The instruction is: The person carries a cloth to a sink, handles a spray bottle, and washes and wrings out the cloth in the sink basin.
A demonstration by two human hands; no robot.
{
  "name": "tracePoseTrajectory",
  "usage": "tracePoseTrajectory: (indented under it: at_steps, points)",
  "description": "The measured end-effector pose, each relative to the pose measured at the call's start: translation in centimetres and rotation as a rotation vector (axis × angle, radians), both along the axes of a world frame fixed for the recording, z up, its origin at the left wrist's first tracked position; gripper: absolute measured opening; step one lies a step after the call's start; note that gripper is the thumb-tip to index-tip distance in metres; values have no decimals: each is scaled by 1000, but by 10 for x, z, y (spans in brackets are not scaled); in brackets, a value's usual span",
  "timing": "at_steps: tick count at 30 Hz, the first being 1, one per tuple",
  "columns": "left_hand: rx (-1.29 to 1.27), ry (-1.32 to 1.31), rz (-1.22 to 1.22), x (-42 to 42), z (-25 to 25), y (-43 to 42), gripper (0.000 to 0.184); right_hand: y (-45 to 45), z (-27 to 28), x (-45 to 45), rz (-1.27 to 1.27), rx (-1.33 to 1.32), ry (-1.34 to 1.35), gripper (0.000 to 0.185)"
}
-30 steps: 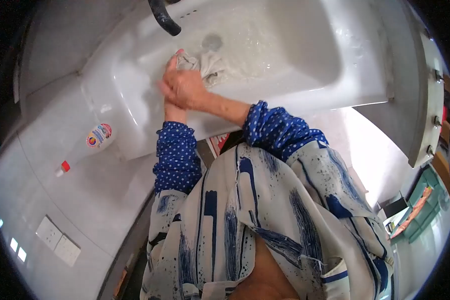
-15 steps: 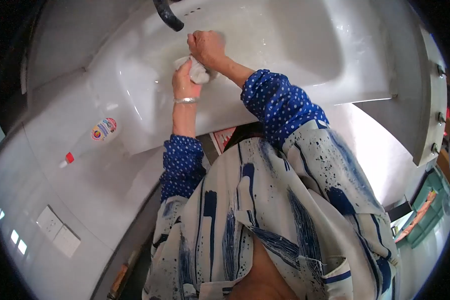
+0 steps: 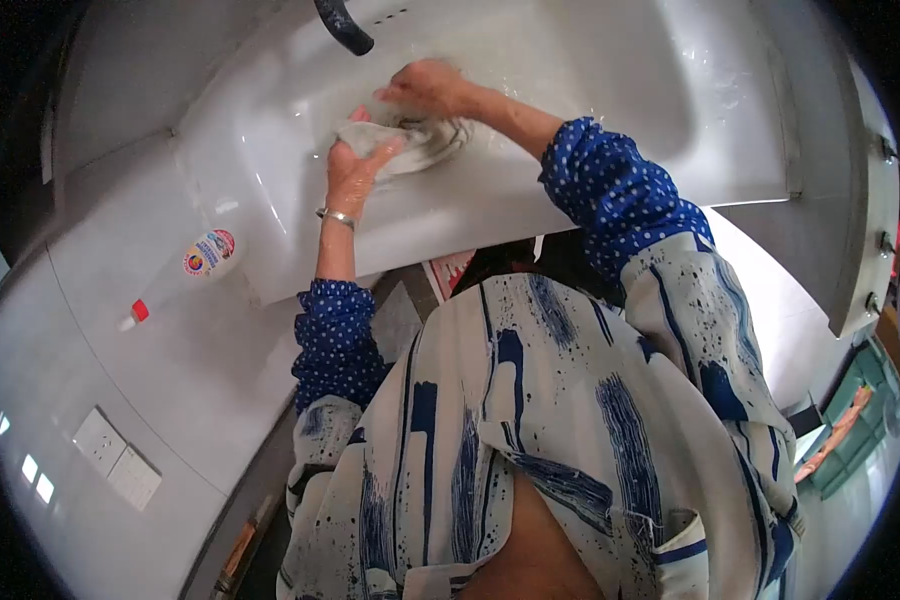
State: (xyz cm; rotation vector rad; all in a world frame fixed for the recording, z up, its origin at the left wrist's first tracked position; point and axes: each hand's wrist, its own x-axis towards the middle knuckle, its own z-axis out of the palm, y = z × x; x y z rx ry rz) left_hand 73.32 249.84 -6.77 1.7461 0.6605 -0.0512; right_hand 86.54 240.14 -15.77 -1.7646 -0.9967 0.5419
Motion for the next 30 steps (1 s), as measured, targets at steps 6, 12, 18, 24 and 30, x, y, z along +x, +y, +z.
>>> tracePoseTrajectory:
  at_steps: [6, 12, 18, 24, 30]
  points:
    - [513, 398, -368, 32, 9, 14, 30, -8, 29, 15, 240, 14, 249, 38]
    - [-125, 72, -42, 29, 50, 9, 21, -62, 6, 28, 526, -185, 485, 24]
    - [-476, 137, 181, 34, -22, 34, 32, -98, -22, 71, 121, -63, 795, 27]
    - [-701, 179, 331, 67, -136, 29, 41, -25, -89, 29, -280, -139, -121, 21]
    - [-836, 148, 392, 68, -107, 10, 36, 5, 15, -45, -430, -75, -2, 26]
